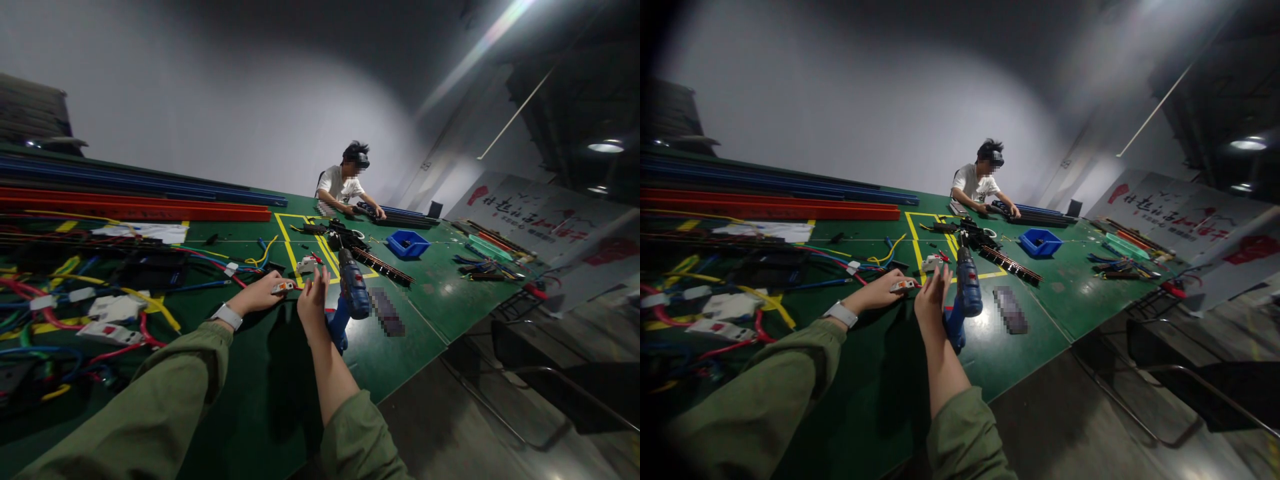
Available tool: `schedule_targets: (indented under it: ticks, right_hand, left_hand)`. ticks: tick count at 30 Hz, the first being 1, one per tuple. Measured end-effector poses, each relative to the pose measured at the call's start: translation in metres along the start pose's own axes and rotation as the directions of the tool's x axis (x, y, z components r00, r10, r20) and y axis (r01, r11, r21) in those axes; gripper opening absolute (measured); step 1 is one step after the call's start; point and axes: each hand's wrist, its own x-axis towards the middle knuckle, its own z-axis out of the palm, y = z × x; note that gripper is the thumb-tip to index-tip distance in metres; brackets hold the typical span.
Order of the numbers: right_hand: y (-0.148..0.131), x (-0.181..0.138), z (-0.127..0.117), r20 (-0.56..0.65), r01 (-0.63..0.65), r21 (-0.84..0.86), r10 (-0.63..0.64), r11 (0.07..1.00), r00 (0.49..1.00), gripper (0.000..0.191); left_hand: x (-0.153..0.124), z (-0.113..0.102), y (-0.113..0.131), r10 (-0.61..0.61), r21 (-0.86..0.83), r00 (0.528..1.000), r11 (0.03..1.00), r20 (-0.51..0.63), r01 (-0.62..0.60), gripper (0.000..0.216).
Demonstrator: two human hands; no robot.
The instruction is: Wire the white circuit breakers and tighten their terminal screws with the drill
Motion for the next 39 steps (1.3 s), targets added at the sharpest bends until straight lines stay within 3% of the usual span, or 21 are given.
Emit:
schedule_targets:
  ticks: [3,6,9,11,13,14,16,18,21,23,27,33,39]
  right_hand:
    - [-0.011,0.009,-0.010,0.005,-0.054,0.209,0.054,0.976,0.999,0.036]
    - [-0.028,0.007,-0.023,0.099,-0.142,0.386,0.112,0.911,0.989,0.035]
    - [-0.049,-0.012,-0.049,0.196,-0.215,0.482,0.135,0.849,0.971,0.038]
    - [-0.058,-0.037,-0.072,0.188,-0.240,0.518,0.164,0.821,0.968,0.036]
    - [-0.059,-0.064,-0.096,0.058,-0.226,0.511,0.228,0.829,0.972,0.030]
    - [-0.056,-0.076,-0.107,-0.078,-0.203,0.489,0.274,0.849,0.959,0.026]
    - [-0.045,-0.093,-0.125,-0.299,-0.192,0.412,0.331,0.891,0.895,0.021]
    - [-0.033,-0.095,-0.135,-0.366,-0.238,0.378,0.381,0.895,0.849,0.029]
    - [-0.021,-0.074,-0.139,-0.128,-0.332,0.415,0.415,0.847,0.901,0.061]
    - [-0.019,-0.052,-0.136,0.039,-0.389,0.462,0.420,0.797,0.907,0.073]
    - [-0.022,-0.014,-0.129,0.252,-0.464,0.424,0.390,0.778,0.885,0.059]
    - [-0.023,0.006,-0.124,0.326,-0.439,0.368,0.328,0.820,0.887,0.047]
    - [-0.040,-0.014,-0.133,0.314,-0.505,0.295,0.417,0.811,0.853,0.034]
  left_hand:
    - [0.000,0.001,0.001,-0.044,0.056,0.998,0.997,-0.046,0.046,0.039]
    - [0.002,0.002,0.003,-0.097,0.158,0.994,0.982,-0.045,0.103,0.040]
    - [0.004,0.002,0.007,-0.179,0.307,0.984,0.936,-0.005,0.171,0.044]
    - [0.005,0.002,0.009,-0.227,0.396,0.973,0.897,0.026,0.199,0.046]
    - [0.006,0.001,0.010,-0.245,0.450,0.968,0.871,0.053,0.195,0.046]
    - [0.007,0.001,0.011,-0.243,0.466,0.968,0.865,0.064,0.187,0.045]
    - [0.007,0.001,0.013,-0.232,0.489,0.969,0.857,0.081,0.165,0.044]
    - [0.007,0.001,0.015,-0.229,0.505,0.969,0.849,0.091,0.153,0.044]
    - [0.006,0.001,0.020,-0.239,0.519,0.967,0.840,0.093,0.158,0.045]
    - [0.006,0.001,0.024,-0.257,0.523,0.963,0.834,0.086,0.176,0.047]
    - [0.006,0.003,0.027,-0.285,0.533,0.957,0.819,0.059,0.211,0.050]
    - [0.006,0.008,0.021,-0.259,0.557,0.965,0.806,0.030,0.199,0.051]
    - [0.007,0.008,0.016,-0.234,0.540,0.972,0.822,0.029,0.182,0.053]
